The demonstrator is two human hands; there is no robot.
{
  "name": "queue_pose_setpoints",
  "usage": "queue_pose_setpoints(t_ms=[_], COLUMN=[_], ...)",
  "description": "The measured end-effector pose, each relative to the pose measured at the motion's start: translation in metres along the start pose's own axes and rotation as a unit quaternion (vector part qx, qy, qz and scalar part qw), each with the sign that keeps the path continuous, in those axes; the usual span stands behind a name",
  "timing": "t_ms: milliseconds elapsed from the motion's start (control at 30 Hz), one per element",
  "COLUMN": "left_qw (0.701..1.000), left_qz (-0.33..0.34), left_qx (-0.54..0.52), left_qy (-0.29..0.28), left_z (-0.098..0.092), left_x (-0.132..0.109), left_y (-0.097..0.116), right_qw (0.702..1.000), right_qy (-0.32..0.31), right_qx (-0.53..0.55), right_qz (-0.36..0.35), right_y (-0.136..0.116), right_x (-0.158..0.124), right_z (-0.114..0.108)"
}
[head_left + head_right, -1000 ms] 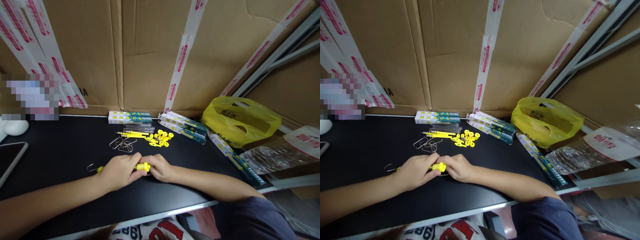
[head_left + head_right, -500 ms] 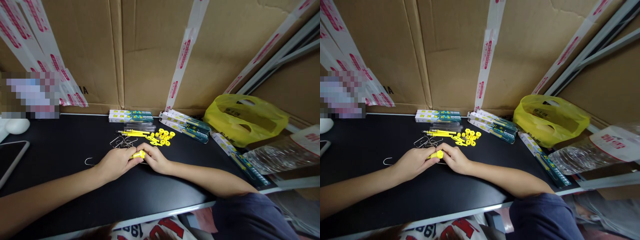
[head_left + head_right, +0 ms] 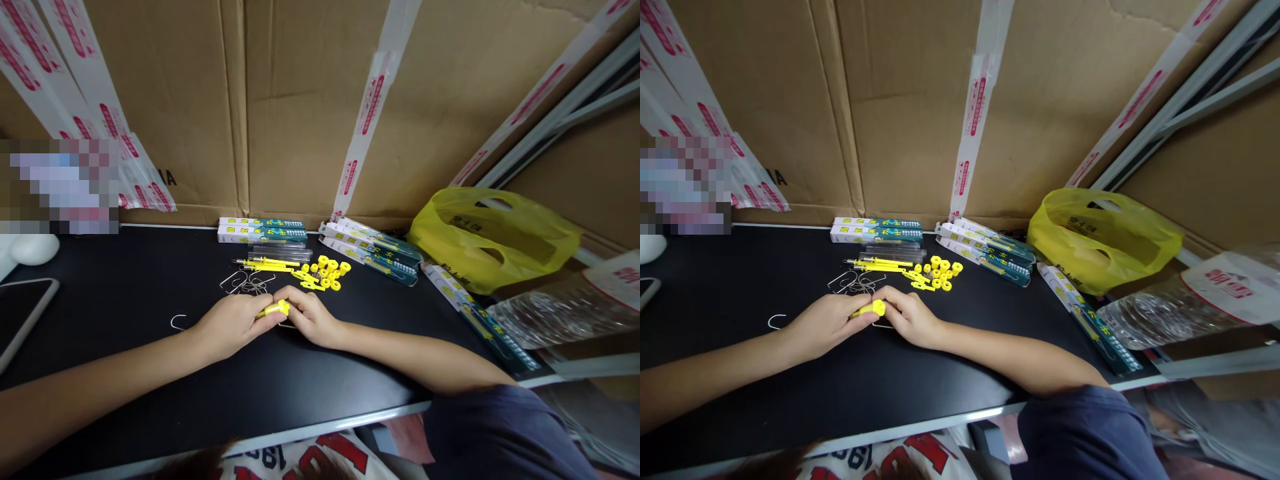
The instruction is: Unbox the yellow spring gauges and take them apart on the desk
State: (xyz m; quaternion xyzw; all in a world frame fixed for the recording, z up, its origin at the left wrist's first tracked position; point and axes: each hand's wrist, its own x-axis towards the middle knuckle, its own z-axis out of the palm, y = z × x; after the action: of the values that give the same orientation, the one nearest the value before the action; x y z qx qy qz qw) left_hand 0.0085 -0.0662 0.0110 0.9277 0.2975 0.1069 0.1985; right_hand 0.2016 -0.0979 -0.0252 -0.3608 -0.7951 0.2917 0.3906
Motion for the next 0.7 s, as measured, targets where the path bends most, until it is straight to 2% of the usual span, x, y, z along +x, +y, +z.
queue_pose_setpoints(t_ms=[100, 433, 533, 700], left_qw=[0.999, 0.981, 0.964, 0.918], left_qz=[0.004, -0.013, -0.053, -0.131], left_qx=[-0.051, -0.176, -0.236, -0.339], left_qy=[-0.016, -0.075, -0.106, -0.158], left_z=[-0.003, -0.01, -0.01, -0.008], left_x=[0.001, 0.008, 0.007, 0.004], left_y=[0.0, -0.006, -0.007, -0.009], right_qw=[1.0, 0.998, 0.997, 0.994], right_qy=[-0.012, -0.06, -0.079, -0.11], right_qx=[0.002, -0.003, -0.007, -0.007], right_qz=[-0.012, 0.012, 0.014, 0.021], right_y=[0.002, 0.005, 0.008, 0.011], right_x=[0.0, 0.002, 0.002, 0.002], right_z=[-0.001, -0.006, -0.008, -0.012])
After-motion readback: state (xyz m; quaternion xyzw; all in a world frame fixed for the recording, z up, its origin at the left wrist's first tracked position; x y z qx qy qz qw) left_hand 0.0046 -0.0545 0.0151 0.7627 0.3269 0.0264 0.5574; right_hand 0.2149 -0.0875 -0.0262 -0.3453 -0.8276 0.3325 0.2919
